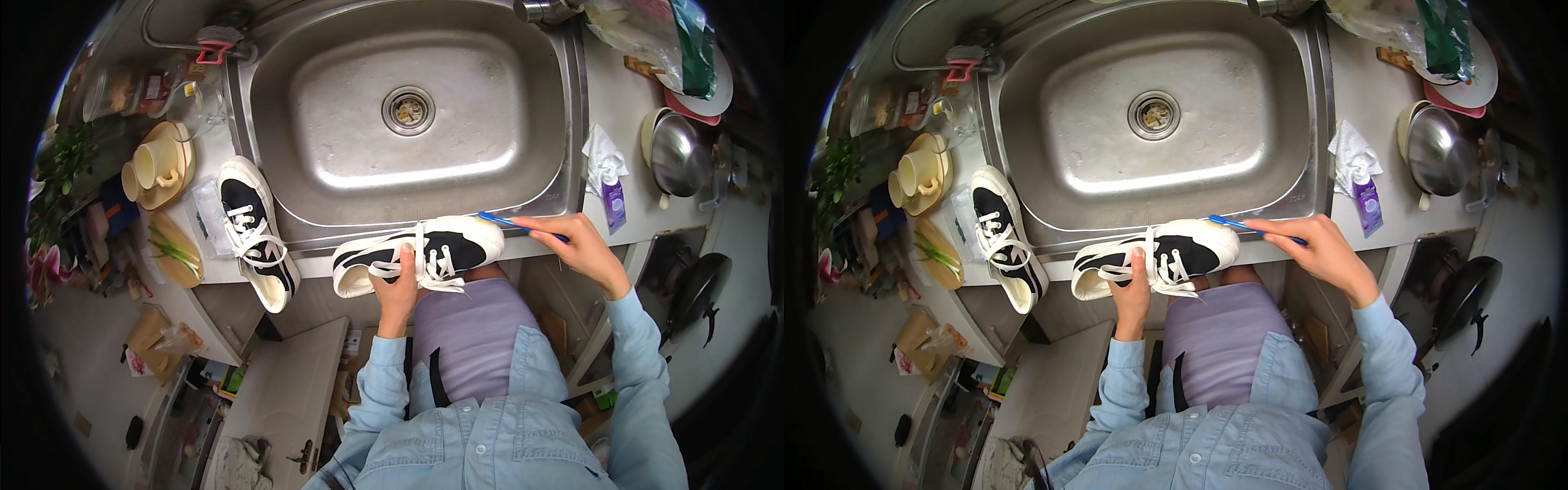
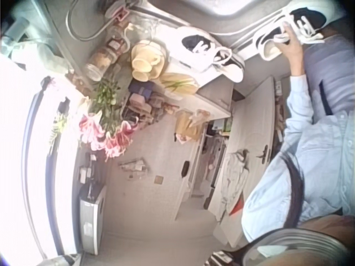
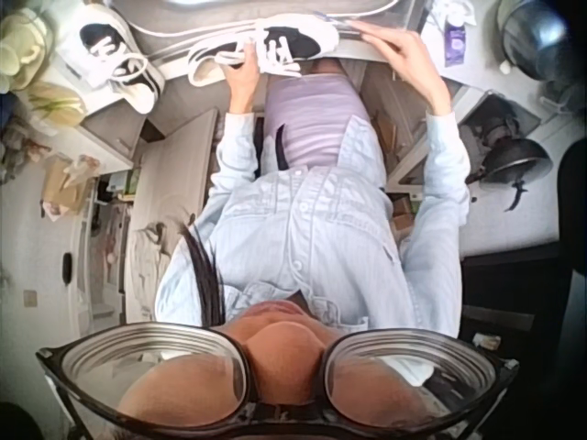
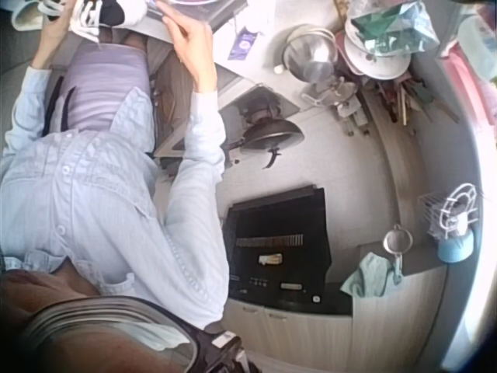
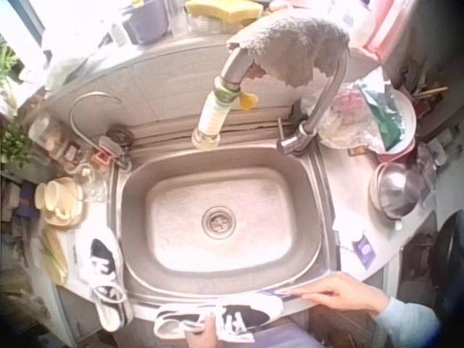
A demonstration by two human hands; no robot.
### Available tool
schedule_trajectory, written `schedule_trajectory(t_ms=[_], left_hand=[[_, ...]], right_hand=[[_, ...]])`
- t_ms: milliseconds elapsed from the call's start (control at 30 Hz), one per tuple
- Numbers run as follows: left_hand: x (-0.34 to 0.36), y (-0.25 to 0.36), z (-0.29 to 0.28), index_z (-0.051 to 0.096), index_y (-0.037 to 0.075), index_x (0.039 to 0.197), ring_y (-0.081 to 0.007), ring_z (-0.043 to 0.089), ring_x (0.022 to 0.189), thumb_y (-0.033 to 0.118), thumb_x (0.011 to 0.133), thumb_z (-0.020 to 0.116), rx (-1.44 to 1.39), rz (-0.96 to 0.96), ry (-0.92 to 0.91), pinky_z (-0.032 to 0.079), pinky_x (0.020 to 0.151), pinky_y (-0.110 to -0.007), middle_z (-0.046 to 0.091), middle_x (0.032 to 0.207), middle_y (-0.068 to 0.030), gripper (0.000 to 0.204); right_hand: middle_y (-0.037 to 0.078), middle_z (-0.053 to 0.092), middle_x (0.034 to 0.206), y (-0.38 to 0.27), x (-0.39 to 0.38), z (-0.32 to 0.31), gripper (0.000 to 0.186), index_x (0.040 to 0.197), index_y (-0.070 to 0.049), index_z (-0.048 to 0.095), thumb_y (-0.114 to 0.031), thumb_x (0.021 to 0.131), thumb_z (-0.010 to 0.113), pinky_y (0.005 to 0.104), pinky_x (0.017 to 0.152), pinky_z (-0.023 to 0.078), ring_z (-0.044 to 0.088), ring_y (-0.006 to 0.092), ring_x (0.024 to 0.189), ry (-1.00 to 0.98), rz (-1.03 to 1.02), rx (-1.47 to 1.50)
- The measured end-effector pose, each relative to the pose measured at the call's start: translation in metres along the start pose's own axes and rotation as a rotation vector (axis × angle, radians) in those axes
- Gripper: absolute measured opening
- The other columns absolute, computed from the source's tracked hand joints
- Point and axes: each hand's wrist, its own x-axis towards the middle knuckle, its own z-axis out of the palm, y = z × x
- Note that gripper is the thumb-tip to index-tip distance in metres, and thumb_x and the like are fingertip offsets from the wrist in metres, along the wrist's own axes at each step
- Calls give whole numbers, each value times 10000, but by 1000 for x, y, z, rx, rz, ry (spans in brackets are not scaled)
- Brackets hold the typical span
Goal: The person scrubs a black and white sneaker with a blue toothbrush over a kitchen sink, rinses it under running water, and applies a purple cleaning paste to the white rubber sole before continuing to scrub the shoe.
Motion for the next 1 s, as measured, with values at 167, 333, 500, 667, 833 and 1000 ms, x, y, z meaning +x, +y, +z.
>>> schedule_trajectory(t_ms=[167,333,500,667,833,1000], left_hand=[[1,0,2,689,-8,856,-61,559,688,175,990,652,-5,0,-8,458,624,-253,650,773,27,230],[1,0,1,692,-8,860,-57,564,691,176,981,664,-24,-13,-7,459,622,-251,656,777,24,222],[-1,-5,-2,698,-11,878,-63,573,696,173,975,669,10,-24,-14,467,624,-258,667,792,12,210],[1,-1,4,704,-12,878,-69,576,688,171,972,672,-41,-13,0,472,628,-261,666,780,12,208],[0,-4,1,705,-11,878,-69,582,693,166,974,671,-19,-13,4,474,629,-261,672,786,11,204],[0,-1,2,706,-8,882,-67,587,701,152,978,665,-22,-19,4,474,632,-258,674,793,14,191]], right_hand=[[155,713,1142,-6,10,6,308,1257,-110,693,-161,959,634,356,859,535,685,370,1011,-26,-31,-1],[152,719,1169,-10,35,12,314,1258,-79,690,-127,952,637,335,899,528,716,313,1028,-109,-77,-5],[143,726,1108,6,3,-14,315,1260,-158,706,-185,954,636,325,825,538,702,361,934,-81,-28,-32],[157,715,1137,-12,43,7,310,1257,-113,696,-164,957,633,334,830,539,717,313,968,-125,-86,-152],[166,717,1160,-5,27,-12,308,1245,-71,700,-135,949,639,343,864,544,722,303,1030,-142,-56,-75],[174,712,1153,-5,31,-9,313,1255,-85,697,-135,952,636,353,856,541,705,345,1015,-159,-20,-128]])
